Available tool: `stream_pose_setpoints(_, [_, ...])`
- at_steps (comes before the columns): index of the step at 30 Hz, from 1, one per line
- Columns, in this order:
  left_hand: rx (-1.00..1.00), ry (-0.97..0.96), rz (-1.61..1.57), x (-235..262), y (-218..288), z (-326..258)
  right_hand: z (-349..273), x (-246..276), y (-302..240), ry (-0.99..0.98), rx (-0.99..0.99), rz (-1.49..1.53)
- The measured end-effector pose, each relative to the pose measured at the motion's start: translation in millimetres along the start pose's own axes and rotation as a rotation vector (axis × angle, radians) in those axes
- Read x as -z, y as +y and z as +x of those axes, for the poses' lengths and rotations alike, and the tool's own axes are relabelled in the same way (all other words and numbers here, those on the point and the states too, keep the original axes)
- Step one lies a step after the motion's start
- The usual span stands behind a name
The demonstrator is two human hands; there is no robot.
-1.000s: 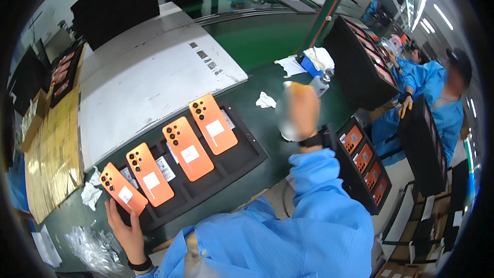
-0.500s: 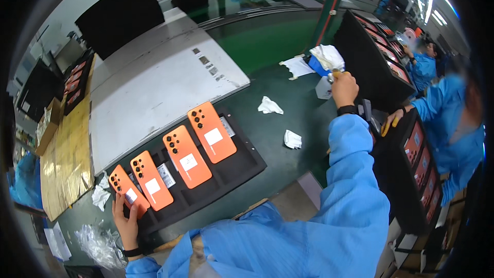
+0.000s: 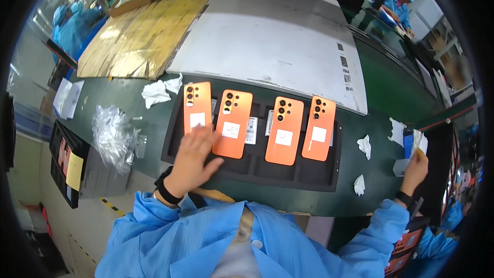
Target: Cleaning and inspecting the backs and camera modules of several orange smartphones on an assembly line.
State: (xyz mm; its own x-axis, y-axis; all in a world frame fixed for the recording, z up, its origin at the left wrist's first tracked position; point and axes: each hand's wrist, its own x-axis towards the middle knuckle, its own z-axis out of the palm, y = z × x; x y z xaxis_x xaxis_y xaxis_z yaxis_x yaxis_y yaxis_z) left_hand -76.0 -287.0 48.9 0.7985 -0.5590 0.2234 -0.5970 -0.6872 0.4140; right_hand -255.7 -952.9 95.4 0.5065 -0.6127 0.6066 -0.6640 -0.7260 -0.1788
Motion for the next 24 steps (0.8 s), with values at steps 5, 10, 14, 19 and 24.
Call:
stream_pose_setpoints(5, [-0.145,-0.113,-0.012,-25.8,24.4,-18.6,-72.5,17.2,-262.8,-0.189,0.436,0.585])
stream_pose_setpoints(10, [-0.107,-0.092,0.045,-29.3,21.4,-16.5,-141.6,-29.2,-444.8,-0.1,0.882,0.81])
stream_pose_setpoints(14, [-0.135,-0.023,0.027,-42.1,17.7,-18.5,-165.2,-52.0,-510.3,-0.212,0.892,0.653])
stream_pose_setpoints(19, [-0.152,0.027,-0.051,-49.9,10.7,-26.0,-189.4,-25.6,-501.4,-0.344,1.014,0.572])
stream_pose_setpoints(24, [-0.15,0.088,0.024,-59.9,11.5,-24.6,-198.8,-24.4,-499.9,-0.225,1.082,0.543])
